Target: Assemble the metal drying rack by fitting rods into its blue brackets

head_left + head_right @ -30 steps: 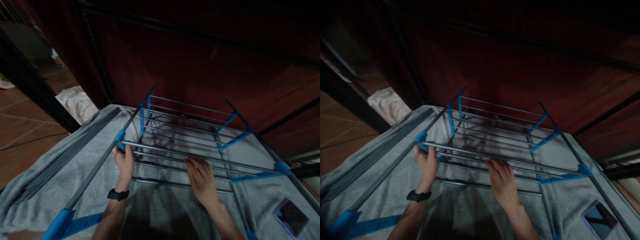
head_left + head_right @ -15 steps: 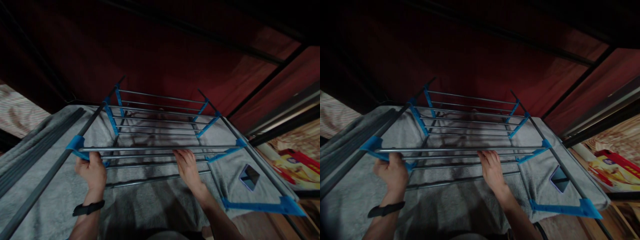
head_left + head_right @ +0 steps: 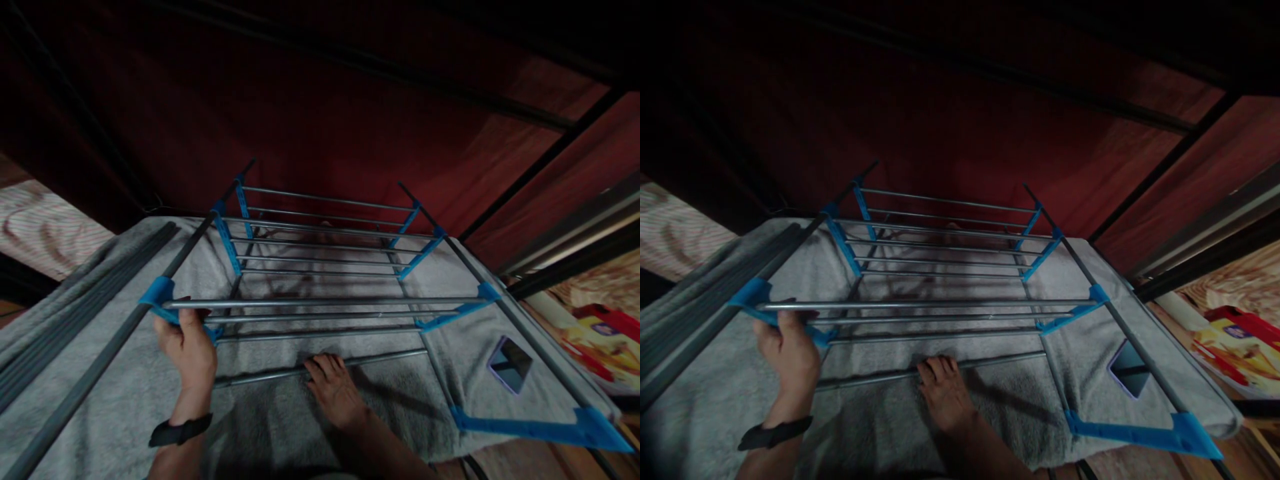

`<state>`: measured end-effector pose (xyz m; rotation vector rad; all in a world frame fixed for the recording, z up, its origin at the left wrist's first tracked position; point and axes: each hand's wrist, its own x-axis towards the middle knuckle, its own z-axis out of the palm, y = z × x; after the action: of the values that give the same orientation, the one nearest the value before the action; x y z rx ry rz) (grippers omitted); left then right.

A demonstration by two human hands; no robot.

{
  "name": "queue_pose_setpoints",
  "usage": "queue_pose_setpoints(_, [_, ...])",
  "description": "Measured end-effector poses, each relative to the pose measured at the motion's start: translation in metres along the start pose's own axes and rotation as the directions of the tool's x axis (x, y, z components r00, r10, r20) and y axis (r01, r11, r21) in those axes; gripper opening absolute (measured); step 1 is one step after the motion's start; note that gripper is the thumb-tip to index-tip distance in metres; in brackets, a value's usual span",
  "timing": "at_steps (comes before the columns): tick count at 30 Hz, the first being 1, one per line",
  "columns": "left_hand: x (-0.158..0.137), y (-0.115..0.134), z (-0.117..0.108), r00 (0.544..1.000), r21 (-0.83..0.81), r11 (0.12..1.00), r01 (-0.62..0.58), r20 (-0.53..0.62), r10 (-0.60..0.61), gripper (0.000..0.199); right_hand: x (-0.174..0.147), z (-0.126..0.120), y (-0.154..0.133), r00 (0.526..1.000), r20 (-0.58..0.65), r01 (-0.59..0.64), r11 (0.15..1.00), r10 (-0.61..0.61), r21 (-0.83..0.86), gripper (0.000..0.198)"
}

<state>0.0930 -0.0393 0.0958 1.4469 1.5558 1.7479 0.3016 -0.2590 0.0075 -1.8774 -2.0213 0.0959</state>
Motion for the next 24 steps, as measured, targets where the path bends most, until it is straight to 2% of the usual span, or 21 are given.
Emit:
queue_pose_setpoints(5, [-0.001,0.002,-0.002,1.000,0.137,0.991,-0.005,-0.015,0.007,0.031,0.027,0.001,-0.012,0.990,0.132,0.060,0.997,-0.053,-0.049,0.035])
queue_pose_setpoints(10, [0.001,0.006,-0.005,0.999,0.210,0.978,0.004,0.030,-0.010,0.026,0.048,-0.009,-0.027,0.951,0.274,0.157,0.987,-0.144,-0.026,0.032])
queue_pose_setpoints(14, [0.002,0.006,-0.007,0.998,0.255,0.967,-0.022,0.062,0.006,0.026,0.053,-0.032,-0.034,0.936,0.345,0.070,0.997,-0.073,0.022,0.020])
queue_pose_setpoints(17, [0.002,0.008,-0.009,0.996,0.256,0.966,-0.036,0.092,0.013,0.024,0.055,-0.051,-0.037,0.916,0.400,0.001,1.000,-0.009,0.020,0.026])
queue_pose_setpoints(20, [0.003,0.013,-0.015,0.990,0.247,0.969,-0.017,0.137,-0.018,0.032,0.057,-0.065,-0.034,0.895,0.445,-0.029,1.000,0.023,0.008,0.029])
queue_pose_setpoints(24, [0.006,0.017,-0.028,0.968,0.336,0.941,0.033,0.225,-0.114,0.043,0.061,-0.078,-0.024,0.916,0.400,-0.035,0.999,0.042,-0.024,0.031])
